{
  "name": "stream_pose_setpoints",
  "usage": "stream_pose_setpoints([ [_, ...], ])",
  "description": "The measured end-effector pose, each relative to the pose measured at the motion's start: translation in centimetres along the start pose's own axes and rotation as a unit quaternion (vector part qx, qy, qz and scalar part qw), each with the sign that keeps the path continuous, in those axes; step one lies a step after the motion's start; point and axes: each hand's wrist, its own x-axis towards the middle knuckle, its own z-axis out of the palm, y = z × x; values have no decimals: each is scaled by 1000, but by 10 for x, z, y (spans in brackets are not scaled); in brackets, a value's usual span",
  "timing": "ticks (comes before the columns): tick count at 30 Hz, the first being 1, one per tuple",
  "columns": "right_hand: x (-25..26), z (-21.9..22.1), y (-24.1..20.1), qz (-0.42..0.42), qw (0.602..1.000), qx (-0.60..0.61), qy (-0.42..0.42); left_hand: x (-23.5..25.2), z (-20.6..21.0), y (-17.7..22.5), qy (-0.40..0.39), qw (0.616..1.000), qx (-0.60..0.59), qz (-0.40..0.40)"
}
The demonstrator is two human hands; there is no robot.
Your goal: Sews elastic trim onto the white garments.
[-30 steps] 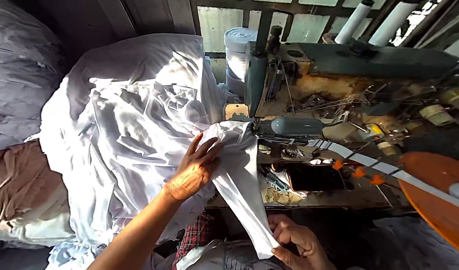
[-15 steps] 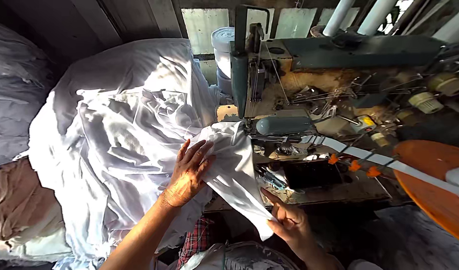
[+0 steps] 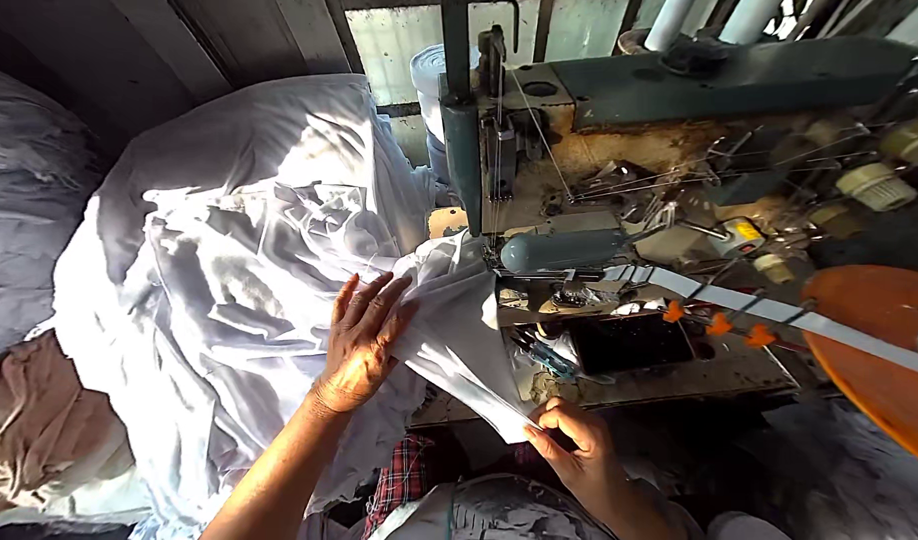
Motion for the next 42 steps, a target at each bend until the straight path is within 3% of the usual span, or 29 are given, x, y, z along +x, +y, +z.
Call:
stream_pose_setpoints([
  [3,1,-1,-7,20,1000,12,3,3,-2,3,-65,997,-28,-36],
  [6,17,-5,-22,62,992,108,15,-2,10,40,-79,996,-43,10],
  [9,46,-7,-43,52,967,250,4,-4,41,63,-39,996,-26,71],
  [11,60,-10,-62,2,960,280,-15,5,52,54,-15,998,-42,48],
  [14,61,-9,-64,-59,988,144,-10,20,44,35,-23,995,-91,37],
  [16,48,-4,-36,-38,998,45,3,20,36,28,-16,994,-89,67],
  [19,22,-1,-14,19,1000,-11,-1,10,21,16,-8,994,-74,82],
  [23,2,-2,-6,27,999,-34,-11,-2,2,6,-52,994,-60,75],
  [31,-12,3,3,64,995,-64,-48,2,-1,7,-55,994,-59,67],
  [36,3,7,6,41,994,-98,-35,24,-1,-2,-108,991,-70,38],
  [42,38,15,16,46,997,-42,-35,60,17,-28,-145,988,-60,-4],
])
